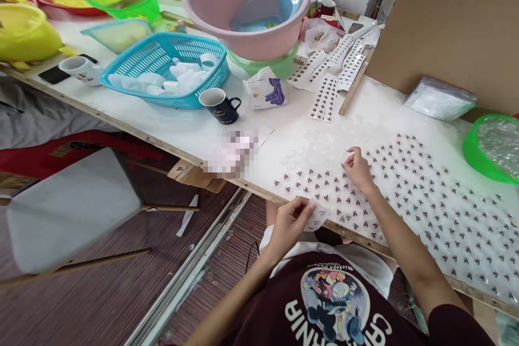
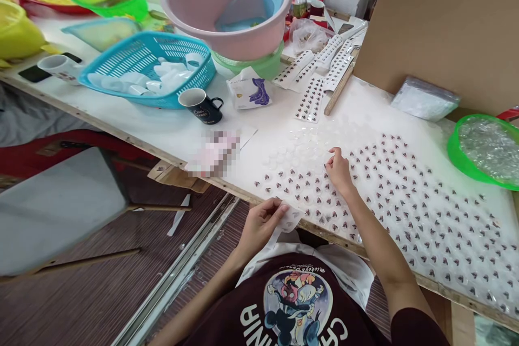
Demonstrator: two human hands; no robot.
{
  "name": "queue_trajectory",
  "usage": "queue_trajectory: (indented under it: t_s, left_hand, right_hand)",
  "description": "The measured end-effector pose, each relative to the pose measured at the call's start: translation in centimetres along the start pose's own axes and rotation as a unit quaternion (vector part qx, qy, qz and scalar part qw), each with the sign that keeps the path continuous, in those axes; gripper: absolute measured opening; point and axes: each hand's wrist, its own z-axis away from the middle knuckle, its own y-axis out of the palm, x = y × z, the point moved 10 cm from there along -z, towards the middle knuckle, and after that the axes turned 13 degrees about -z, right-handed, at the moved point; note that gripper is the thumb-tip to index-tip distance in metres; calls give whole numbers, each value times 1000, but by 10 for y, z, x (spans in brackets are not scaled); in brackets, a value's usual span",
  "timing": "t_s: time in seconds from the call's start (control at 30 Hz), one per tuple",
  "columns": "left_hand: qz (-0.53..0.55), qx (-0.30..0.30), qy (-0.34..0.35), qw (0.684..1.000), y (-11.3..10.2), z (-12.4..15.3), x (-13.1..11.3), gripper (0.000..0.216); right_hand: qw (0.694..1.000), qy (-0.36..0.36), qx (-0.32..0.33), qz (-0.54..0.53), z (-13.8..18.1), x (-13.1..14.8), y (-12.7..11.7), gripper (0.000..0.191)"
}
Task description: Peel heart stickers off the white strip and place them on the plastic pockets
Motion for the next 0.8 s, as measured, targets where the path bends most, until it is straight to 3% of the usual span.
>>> queue_trajectory:
  t_s: [0.17,0.3,0.43,0.8]
  left_hand:
    - [3,3,-6,1000,2,0,2,33]
    - [14,0,-11,1000,0,0,5,33]
    - [13,-1,-10,1000,0,-1,5,34]
    - [23,-6,-12,1000,-4,0,5,34]
  right_hand:
    - [983,-75,-49,160,5,25,-4,37]
    - [994,-58,-68,70,9,31,-15,19]
    - [998,30,18,-52,11,15,4,16]
    - [997,56,31,46,5,6,24,7]
